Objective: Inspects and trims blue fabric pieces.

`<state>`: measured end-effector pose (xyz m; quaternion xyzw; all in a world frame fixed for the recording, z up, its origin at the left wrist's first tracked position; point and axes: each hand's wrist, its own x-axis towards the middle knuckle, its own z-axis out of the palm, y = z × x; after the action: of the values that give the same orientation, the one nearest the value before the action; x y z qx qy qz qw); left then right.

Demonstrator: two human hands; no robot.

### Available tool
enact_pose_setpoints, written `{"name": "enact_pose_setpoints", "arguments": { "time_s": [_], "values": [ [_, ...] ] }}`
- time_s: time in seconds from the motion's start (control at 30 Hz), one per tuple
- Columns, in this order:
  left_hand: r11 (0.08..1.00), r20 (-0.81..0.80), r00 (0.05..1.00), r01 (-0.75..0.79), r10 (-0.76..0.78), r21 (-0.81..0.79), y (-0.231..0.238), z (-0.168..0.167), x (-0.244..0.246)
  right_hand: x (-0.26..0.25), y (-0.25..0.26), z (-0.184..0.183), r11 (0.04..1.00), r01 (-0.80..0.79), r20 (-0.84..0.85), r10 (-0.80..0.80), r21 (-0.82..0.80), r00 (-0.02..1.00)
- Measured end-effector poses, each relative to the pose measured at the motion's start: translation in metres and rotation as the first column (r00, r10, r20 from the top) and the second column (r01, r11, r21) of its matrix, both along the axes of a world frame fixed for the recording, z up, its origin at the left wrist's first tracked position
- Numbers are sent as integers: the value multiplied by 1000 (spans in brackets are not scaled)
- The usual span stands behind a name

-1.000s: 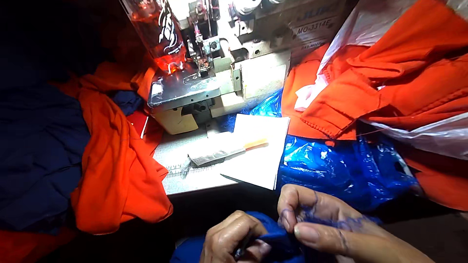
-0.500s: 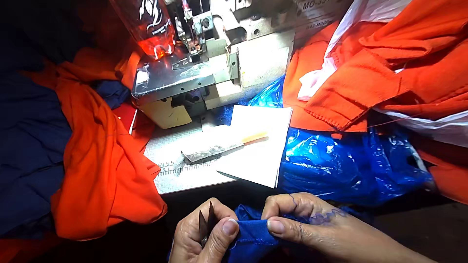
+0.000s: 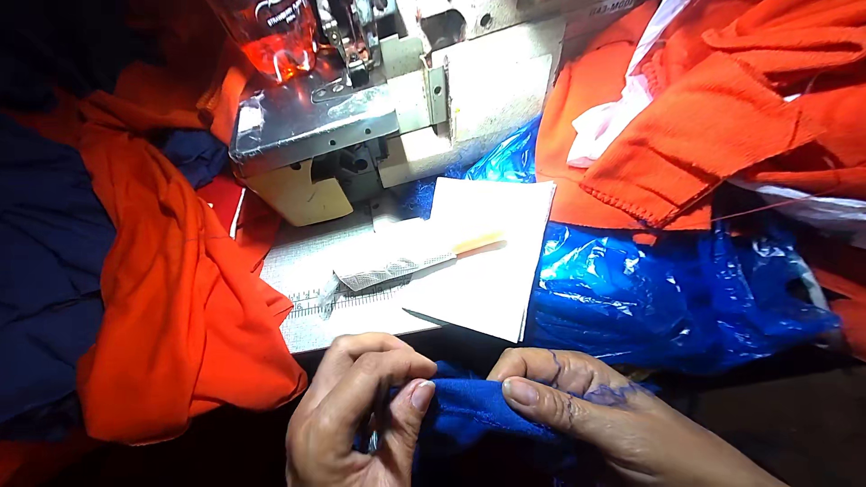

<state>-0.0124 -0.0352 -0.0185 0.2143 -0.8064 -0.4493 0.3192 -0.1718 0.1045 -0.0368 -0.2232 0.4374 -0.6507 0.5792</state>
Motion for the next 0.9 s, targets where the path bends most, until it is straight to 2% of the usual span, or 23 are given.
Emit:
{"name": "enact_pose_setpoints", "arguments": {
  "time_s": [0.07, 0.2, 0.3, 0.37, 0.5, 0.57, 0.63, 0.67, 0.73, 0.77, 0.83, 0.9],
  "values": [
    [988, 34, 999, 5, 1, -154, 3, 6, 2, 1, -1, 1, 1000, 10, 26, -11, 17, 1000],
    [953, 103, 991, 107, -80, -283, 20, 15, -2, 5, -3, 5, 998, 16, 56, -20, 56, 998],
    [910, 105, 993, 86, -47, -406, 25, 6, -7, 7, -4, 8, 995, 30, 74, -38, 99, 997],
    [943, 83, 994, 88, -65, -322, 24, 5, -6, 8, -2, 7, 995, 34, 66, -40, 93, 997],
    [998, -57, 997, 58, -58, -6, 22, -3, -3, 11, 1, 2, 1000, -5, 45, 5, 6, 999],
    [983, -157, 986, 90, -64, 161, 27, -4, -5, 12, 0, 1, 1000, -22, 43, 23, -17, 999],
    [951, -220, 967, 184, -130, 248, 34, 2, -8, 14, -1, 0, 998, -41, 40, 42, -37, 998],
    [947, -216, 961, 220, -170, 234, 40, 6, -8, 14, 0, 0, 997, -55, 23, 57, -49, 998],
    [980, -110, 976, 193, -187, 52, 47, 4, -3, 14, 5, 1, 994, -86, -90, 81, -60, 993],
    [990, -11, 993, 115, -116, -78, 45, -7, 5, 13, 11, 2, 995, -97, -165, 89, -39, 982],
    [960, 141, 982, -88, 129, -267, 24, -45, 25, 15, 23, 1, 993, -118, -257, 116, 6, 960],
    [954, 147, 963, -188, 226, -233, 13, -59, 29, 10, 28, -1, 989, -146, -275, 136, -14, 952]
  ]
}}
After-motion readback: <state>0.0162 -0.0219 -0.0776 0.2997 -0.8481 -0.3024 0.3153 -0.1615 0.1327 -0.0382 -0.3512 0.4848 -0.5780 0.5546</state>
